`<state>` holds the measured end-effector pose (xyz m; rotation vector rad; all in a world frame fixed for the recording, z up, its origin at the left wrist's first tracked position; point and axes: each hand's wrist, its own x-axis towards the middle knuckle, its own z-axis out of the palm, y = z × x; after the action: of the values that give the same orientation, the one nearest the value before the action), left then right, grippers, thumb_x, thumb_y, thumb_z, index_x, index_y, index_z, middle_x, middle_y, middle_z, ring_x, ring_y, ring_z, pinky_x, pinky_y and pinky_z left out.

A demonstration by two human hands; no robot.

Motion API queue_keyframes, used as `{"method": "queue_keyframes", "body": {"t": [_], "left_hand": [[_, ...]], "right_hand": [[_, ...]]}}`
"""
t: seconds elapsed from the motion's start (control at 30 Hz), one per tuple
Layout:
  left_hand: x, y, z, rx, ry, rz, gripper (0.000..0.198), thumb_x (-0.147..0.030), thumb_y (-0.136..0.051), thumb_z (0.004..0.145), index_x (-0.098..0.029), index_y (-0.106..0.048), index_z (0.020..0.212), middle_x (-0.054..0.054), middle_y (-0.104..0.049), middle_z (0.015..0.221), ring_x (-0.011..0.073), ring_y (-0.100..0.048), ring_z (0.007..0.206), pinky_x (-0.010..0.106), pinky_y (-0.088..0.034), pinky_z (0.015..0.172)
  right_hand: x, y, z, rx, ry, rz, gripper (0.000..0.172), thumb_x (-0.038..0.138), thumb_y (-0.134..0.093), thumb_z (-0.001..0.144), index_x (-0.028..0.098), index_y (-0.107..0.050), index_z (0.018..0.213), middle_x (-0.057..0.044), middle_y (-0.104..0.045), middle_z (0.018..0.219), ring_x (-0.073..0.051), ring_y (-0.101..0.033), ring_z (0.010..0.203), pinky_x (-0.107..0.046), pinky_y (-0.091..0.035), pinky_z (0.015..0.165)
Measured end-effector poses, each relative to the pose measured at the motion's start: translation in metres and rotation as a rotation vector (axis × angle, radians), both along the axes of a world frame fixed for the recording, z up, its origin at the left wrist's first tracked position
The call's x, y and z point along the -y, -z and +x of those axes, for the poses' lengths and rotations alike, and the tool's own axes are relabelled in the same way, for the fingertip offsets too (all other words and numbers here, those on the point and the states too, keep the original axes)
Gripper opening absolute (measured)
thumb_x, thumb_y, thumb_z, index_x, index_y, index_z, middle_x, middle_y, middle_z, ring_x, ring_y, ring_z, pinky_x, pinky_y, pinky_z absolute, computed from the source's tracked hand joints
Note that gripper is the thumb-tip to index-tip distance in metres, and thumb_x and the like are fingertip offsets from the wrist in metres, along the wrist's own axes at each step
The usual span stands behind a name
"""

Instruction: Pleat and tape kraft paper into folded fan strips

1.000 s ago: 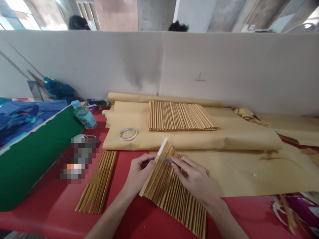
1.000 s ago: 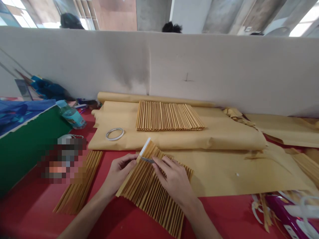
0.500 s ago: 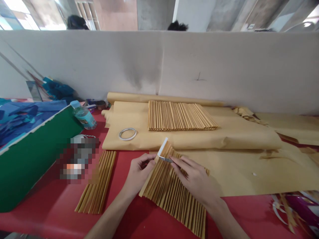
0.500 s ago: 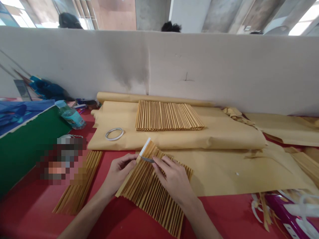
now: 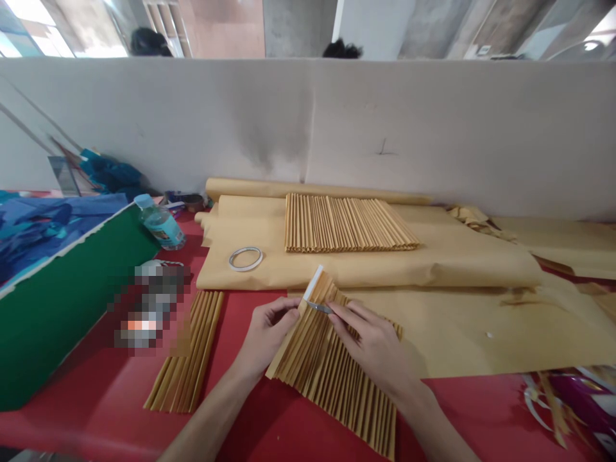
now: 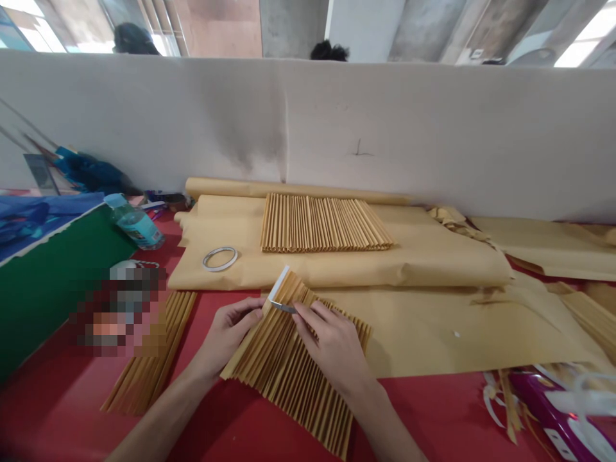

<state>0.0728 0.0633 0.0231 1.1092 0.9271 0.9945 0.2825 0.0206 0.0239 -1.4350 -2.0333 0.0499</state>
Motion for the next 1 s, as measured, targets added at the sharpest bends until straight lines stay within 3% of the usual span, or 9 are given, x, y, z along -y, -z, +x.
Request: {"method": "queue_keyframes", "body": {"t": [1.0], "left_hand": [[-0.0012,0.0029,-0.0007,-0.013,-0.008,0.005,0.035,-0.042,-0.08,0.079,-0.017,-0.082,0.103,0.009,-0.081,0.096,0.0238,-0.073,0.091,0.031,-0.056,0.085]], "right_hand": [[0.0004,-0.0022,0.0025,0.011,-0.022,0.006,0.033,0.031,-0.045,0.107,0.02,-0.072,0.122,-0.006,-0.073,0.092,-0.02,-0.07,0.078,-0.035,-0.059,0.072]]}}
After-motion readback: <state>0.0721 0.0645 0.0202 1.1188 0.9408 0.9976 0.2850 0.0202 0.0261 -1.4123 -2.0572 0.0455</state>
